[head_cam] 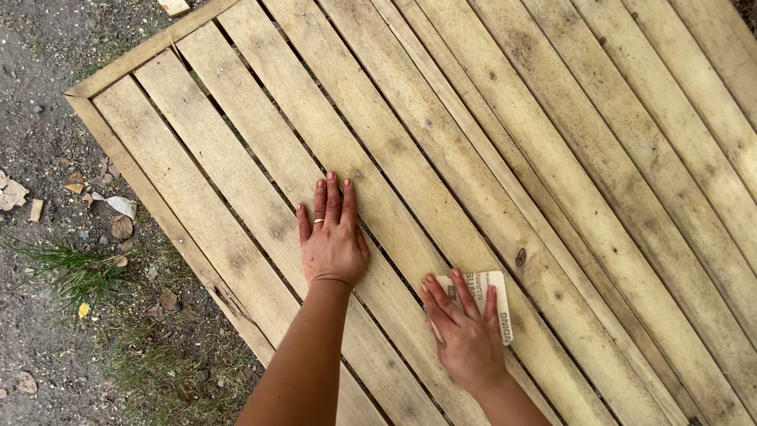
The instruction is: The person sands the slatted wooden surface of a folding table outdoors, rubbing sandpaper back and forth across the planks with one hand while steadying the table with the other. They briefly handle a red sanding block, then continue sanding different sections of the tabletop.
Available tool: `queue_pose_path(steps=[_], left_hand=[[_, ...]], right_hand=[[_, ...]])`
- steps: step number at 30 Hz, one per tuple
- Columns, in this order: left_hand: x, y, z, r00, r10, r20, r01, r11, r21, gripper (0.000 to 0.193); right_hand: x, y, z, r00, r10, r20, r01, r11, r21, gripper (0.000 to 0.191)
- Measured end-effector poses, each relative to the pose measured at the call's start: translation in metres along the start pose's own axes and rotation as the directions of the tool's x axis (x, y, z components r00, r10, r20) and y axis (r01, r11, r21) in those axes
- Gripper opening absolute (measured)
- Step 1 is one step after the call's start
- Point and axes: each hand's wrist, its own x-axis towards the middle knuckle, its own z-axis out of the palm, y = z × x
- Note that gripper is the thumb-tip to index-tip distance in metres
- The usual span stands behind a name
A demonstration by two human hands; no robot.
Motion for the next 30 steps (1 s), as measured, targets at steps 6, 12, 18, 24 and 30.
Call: queue_pose_path(steps=[6,12,18,24,30], left_hand=[[-0.002,-0.004,0.0,1.0,0.019,-0.021,-0.02,1.0,-0.009,0.073],[0.001,-0.003,0.003,1.0,0.013,-0.025,-0.012,1.0,0.029,0.074],[0.001,-0.002,0.002,1.0,-0.003,0.01,0.002,1.0,0.03,0.074],[-0.001,-0.003,0.003,1.0,0.026,-0.013,-0.025,0.999,0.044,0.073],[0.002,-0.003,0.004,1.0,0.001,-0.007,0.0,0.999,0.037,0.074]], right_hand=[[0.083,-0.025,-0.018,0.981,0.062,0.181,-0.063,0.998,0.0,0.062],[-0.084,0.007,-0.026,0.969,0.109,0.224,-0.09,0.992,-0.093,0.072],[0.041,-0.018,0.002,1.0,0.025,0.006,-0.025,0.999,0.03,0.058],[-0.003,-0.019,-0.035,0.99,0.061,0.126,-0.065,0.998,0.025,0.07],[-0.072,-0.001,-0.019,0.986,0.118,0.114,-0.109,0.991,-0.083,0.075]])
